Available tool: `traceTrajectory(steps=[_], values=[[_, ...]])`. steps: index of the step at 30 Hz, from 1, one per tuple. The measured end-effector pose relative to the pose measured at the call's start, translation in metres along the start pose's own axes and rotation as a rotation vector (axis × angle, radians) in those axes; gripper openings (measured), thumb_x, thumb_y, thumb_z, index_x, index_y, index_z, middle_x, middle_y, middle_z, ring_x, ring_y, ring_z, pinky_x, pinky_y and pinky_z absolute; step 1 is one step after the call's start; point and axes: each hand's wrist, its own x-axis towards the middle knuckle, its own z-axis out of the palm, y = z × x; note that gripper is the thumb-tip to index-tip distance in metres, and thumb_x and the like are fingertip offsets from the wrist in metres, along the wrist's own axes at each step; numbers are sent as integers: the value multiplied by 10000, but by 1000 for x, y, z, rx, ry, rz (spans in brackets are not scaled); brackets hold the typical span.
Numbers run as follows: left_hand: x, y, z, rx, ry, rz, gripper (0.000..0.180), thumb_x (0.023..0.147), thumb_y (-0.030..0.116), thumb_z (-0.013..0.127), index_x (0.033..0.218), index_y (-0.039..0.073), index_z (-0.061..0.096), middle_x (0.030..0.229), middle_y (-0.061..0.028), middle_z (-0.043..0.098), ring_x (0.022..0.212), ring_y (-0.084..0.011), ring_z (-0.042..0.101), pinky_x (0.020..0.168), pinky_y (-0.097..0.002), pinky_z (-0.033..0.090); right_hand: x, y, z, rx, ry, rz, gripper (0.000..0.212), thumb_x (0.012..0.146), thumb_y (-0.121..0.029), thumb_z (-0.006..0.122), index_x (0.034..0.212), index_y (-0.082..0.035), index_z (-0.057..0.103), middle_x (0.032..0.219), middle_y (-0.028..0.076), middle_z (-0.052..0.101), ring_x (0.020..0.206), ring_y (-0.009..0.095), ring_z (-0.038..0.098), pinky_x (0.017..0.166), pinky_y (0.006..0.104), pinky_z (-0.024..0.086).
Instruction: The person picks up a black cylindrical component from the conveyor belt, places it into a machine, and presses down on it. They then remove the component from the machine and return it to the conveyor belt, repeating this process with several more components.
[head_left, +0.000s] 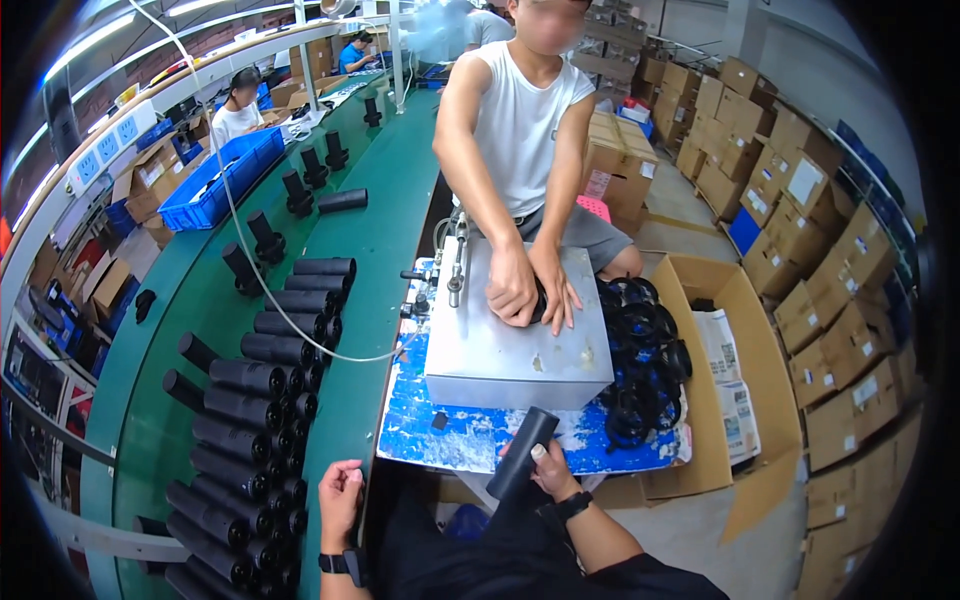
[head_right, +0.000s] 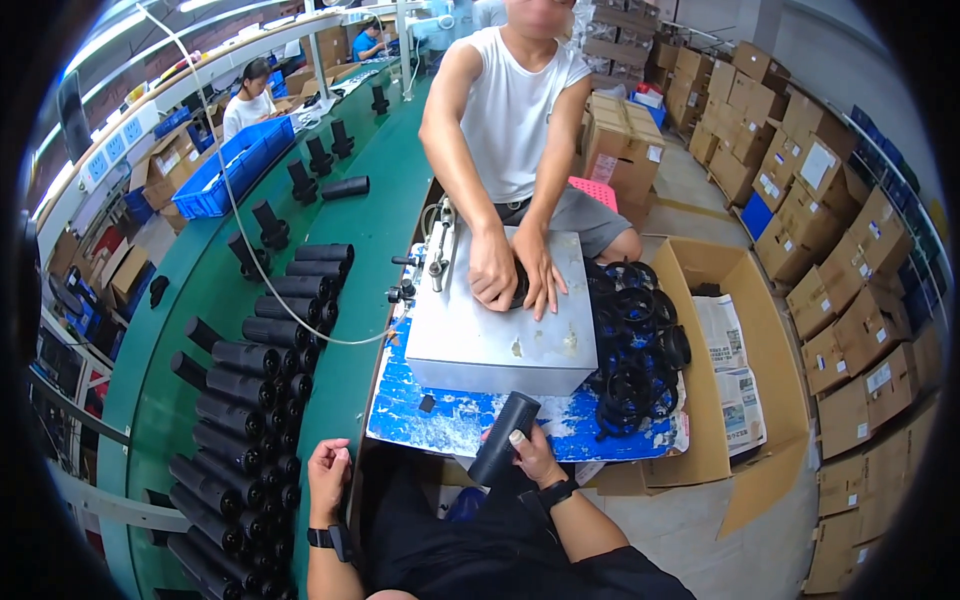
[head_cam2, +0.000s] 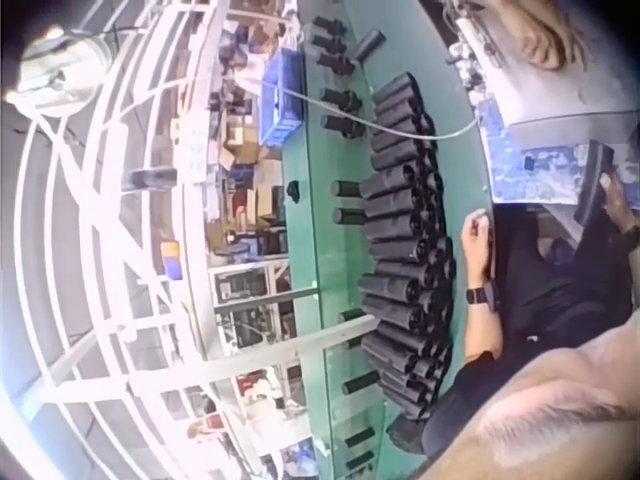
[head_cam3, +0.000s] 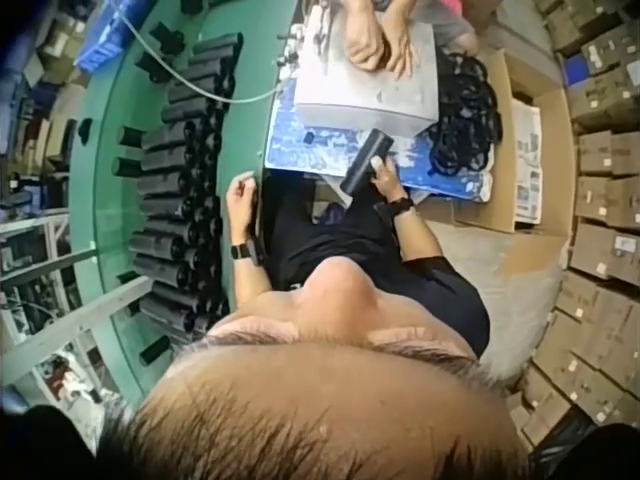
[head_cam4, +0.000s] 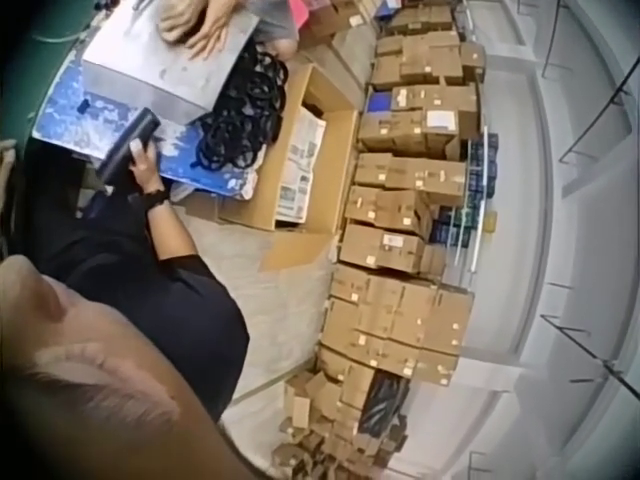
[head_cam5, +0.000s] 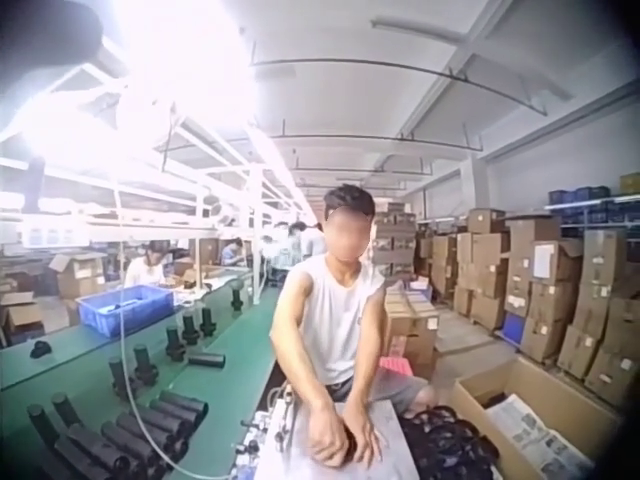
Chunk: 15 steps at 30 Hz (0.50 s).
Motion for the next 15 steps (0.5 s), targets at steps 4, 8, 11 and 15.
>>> traceTrajectory(steps=[4, 8, 11, 15], values=[[2, -5, -5, -79, 3, 31, 110, 1060, 115, 606, 1140, 64, 661, 768, 22, 558, 555, -36, 401, 496, -208, 305, 8, -4, -4, 106, -36, 44, 699, 966, -580, 667, 1381, -36, 519, 1190, 206, 705, 1022, 260, 705, 809, 361, 595], [3, -4, -9, -359, 25, 28, 97, 1068, 108, 591, 1130, 59, 646, 745, 8, 525, 549, -54, 374, 499, -219, 306, 11, -9, -3, 230, -59, 40, 748, 968, -640, 627, 1392, -35, 510, 1195, 215, 697, 1068, 272, 691, 896, 398, 590], [4, -2, -8, -457, 31, 3, 93, 1075, 95, 575, 1126, 42, 632, 737, -7, 504, 555, -68, 369, 503, -226, 316, 13, -11, -3, 323, -60, 47, 778, 968, -674, 600, 1397, -32, 506, 1195, 218, 694, 1090, 269, 681, 922, 396, 579], [4, -7, -10, -401, 19, 21, 95, 1078, 97, 574, 1131, 43, 630, 737, -10, 499, 555, -70, 368, 504, -233, 316, 13, -15, 0, 283, -80, 16, 809, 962, -704, 582, 1399, -28, 505, 1197, 219, 687, 1093, 269, 674, 942, 400, 571]])
